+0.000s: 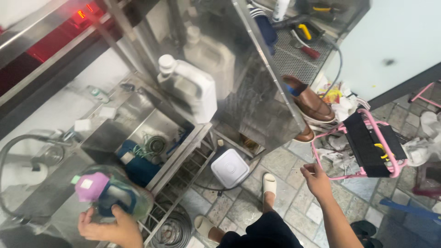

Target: The person removes laces from a blue sneaker, then places several pairs of shoes into a sink. They add a white powder to the water, turn on the faucet, and submerge the shoes to soak.

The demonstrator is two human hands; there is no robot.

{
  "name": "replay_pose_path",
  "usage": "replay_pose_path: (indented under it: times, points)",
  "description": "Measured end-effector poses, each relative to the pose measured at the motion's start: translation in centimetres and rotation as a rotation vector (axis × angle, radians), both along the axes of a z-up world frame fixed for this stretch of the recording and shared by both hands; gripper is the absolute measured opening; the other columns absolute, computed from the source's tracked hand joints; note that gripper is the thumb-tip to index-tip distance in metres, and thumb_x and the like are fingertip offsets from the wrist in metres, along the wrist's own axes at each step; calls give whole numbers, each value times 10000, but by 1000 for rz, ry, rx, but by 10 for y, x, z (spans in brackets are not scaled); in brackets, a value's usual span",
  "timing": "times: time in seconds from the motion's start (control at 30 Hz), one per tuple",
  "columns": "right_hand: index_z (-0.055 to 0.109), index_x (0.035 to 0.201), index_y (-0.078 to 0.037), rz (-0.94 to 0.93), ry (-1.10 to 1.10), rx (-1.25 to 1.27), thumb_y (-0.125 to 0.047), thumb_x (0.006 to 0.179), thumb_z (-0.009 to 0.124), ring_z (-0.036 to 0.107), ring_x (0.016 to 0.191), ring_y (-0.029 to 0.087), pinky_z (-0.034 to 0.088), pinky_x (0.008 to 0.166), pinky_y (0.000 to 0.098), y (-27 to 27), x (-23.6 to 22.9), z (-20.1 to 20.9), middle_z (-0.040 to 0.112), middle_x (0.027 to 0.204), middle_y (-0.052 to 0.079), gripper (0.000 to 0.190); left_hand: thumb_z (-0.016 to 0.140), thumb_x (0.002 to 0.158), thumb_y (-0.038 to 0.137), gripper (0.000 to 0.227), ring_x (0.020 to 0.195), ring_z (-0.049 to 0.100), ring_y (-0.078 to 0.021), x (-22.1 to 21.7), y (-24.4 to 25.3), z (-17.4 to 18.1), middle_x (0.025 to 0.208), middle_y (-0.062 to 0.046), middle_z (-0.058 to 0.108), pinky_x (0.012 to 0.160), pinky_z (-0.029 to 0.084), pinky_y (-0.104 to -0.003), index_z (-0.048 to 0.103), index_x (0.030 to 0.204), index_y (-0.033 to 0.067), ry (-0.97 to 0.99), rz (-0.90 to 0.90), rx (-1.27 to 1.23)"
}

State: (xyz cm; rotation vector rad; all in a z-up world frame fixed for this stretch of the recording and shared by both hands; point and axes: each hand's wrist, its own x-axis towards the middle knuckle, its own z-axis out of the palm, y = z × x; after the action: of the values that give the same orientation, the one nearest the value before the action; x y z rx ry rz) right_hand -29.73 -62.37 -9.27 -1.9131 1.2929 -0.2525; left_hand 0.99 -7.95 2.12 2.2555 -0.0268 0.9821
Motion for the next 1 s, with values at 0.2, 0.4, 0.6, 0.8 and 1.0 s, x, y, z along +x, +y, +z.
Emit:
replay_pose_path:
  times: [0.2,0.4,0.6,0.8,1.0]
  points:
    - [613,1180,-11,-83,-306,-368,-221,886,771,660,1012,309,521,884,432,-111,33,26,687,1131,172,395,690,911,-10,361,1261,511,-334,-33,-167,28,1294,-200,515,1169,371,-447,503,1219,-31,-8,-286,-108]
    - [568,1349,-32,238,-186,-625,-291,812,836,501,1196,455,396,1054,546,-193,92,74,567,1319,237,653,701,870,23,149,814,690,-173,-125,-364,-21,963,-65,721,738,563,-303,667,1013,45,601,-726,-365]
    - [431,1478,-109,461,-103,-507,-300,702,874,425,1337,485,359,1115,551,-213,131,89,421,1514,234,914,700,933,250,410,1023,671,-162,-188,-473,-76,1119,-51,706,840,562,-313,606,1309,118,1517,-893,-537]
    - [245,1576,-189,499,140,-242,-346,657,889,380,1388,483,386,1111,557,-214,144,88,329,1593,173,1133,761,919,296,589,1141,604,-198,-172,-552,-131,1260,-82,603,886,592,-400,498,1391,61,1569,-662,-1122]
    - [320,1550,-204,499,90,-219,-370,667,901,380,1331,527,365,1088,567,-222,137,92,326,1539,235,1070,785,837,253,682,1110,602,-173,-168,-581,-121,1328,-22,587,881,578,-386,442,1418,150,1526,-566,-1307]
